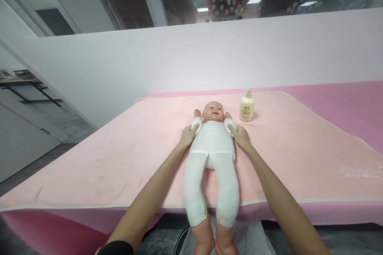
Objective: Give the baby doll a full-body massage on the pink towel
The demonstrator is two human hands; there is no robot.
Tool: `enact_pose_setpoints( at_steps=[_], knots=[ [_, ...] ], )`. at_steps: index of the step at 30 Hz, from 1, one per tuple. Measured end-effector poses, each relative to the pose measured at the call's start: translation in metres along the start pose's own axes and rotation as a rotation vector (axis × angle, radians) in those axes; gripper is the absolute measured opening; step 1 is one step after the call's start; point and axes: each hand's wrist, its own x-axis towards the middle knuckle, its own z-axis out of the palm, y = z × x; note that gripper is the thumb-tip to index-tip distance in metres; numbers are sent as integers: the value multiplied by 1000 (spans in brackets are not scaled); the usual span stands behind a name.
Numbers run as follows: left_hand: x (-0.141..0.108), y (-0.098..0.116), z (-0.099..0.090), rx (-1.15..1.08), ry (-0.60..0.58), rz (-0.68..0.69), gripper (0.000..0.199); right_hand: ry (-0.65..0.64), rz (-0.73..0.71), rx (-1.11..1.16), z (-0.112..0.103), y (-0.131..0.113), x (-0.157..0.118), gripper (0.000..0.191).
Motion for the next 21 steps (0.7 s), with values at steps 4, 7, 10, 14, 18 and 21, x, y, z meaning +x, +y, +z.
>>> enact_pose_setpoints(
  at_steps=[4,7,10,14,18,21],
  knots=[
    [-2,0,-13,-420,-214,-80,40,-159,93,386,-13,1,0,39],
    [-1,-1,-23,-506,-320,-118,38,-248,133,522,-22,3,1,33],
    [-1,-2,-30,-525,-369,-112,33,-277,107,565,-27,8,1,21],
    [-3,0,-35,-452,-427,-54,13,-326,75,567,-29,12,1,4],
    [-5,1,-38,-431,-477,-55,10,-313,60,535,-29,12,-1,8],
    [-4,0,-35,-440,-475,-43,20,-246,36,524,-29,9,-1,6]
  ],
)
